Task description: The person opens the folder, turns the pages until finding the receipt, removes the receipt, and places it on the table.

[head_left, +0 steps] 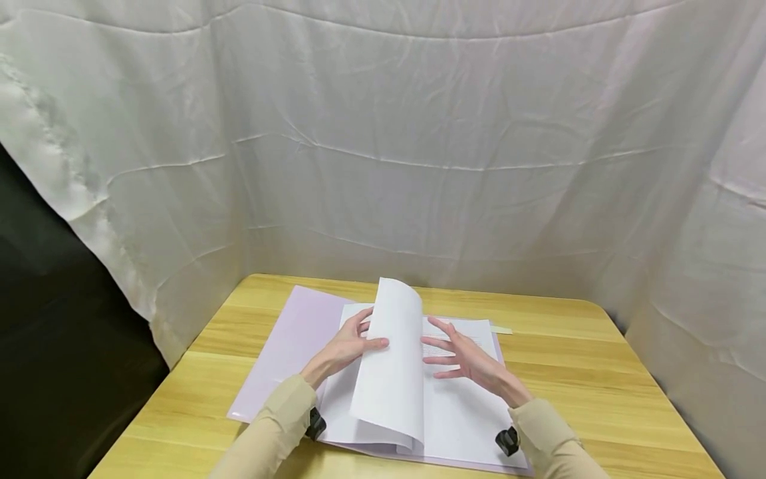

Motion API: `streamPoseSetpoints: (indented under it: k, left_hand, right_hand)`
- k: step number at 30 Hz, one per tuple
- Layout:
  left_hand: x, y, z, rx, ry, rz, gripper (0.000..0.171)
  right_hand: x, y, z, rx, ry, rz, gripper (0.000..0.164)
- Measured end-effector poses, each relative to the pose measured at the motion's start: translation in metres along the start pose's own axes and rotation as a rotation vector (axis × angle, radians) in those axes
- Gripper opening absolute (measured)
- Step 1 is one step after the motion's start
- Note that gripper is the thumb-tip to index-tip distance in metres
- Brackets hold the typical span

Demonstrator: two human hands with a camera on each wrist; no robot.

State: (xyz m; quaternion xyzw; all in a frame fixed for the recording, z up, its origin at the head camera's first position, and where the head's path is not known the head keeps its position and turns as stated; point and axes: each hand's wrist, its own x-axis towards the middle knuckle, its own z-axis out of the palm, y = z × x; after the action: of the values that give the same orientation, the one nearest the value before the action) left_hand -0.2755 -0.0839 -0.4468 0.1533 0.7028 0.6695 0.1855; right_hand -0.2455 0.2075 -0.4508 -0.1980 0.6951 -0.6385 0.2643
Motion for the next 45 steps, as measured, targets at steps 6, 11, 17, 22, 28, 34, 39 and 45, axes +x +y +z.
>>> streamPoseSetpoints:
  k: [6, 11, 17, 22, 28, 34, 39, 45]
  left_hand:
    - [-0.001, -0.003, -0.007, 0.106, 0.093, -0.023, 0.089]
    - [-0.002, -0.007, -0.012, 0.177, 0.149, -0.057, 0.092]
    - [-0.004, -0.012, -0.020, 0.280, 0.202, -0.056, 0.097]
    - [-0.007, -0.015, -0.024, 0.374, 0.217, -0.061, 0.102]
    - [-0.007, -0.020, -0.029, 0.508, 0.242, -0.056, 0.106]
    - [-0.008, -0.027, -0.033, 0.607, 0.238, -0.026, 0.109]
    - [-0.009, -0.032, -0.037, 0.675, 0.223, -0.006, 0.108]
    - [-0.009, -0.036, -0.042, 0.726, 0.215, -0.012, 0.108]
  right_hand:
    - [-0.003, 0.002, -0.002, -0.028, -0.014, 0.001, 0.060]
    - [-0.005, 0.008, -0.008, -0.063, -0.018, 0.005, 0.060]
    - [-0.009, 0.013, -0.018, -0.130, 0.004, -0.009, 0.059]
    - [-0.014, 0.016, -0.026, -0.150, 0.041, -0.001, 0.059]
    - [-0.016, 0.019, -0.035, -0.182, 0.100, 0.024, 0.062]
    - [-0.018, 0.023, -0.046, -0.226, 0.145, 0.001, 0.062]
    - [-0.016, 0.027, -0.056, -0.264, 0.194, -0.036, 0.059]
    - [-0.010, 0.030, -0.066, -0.296, 0.274, -0.042, 0.058]
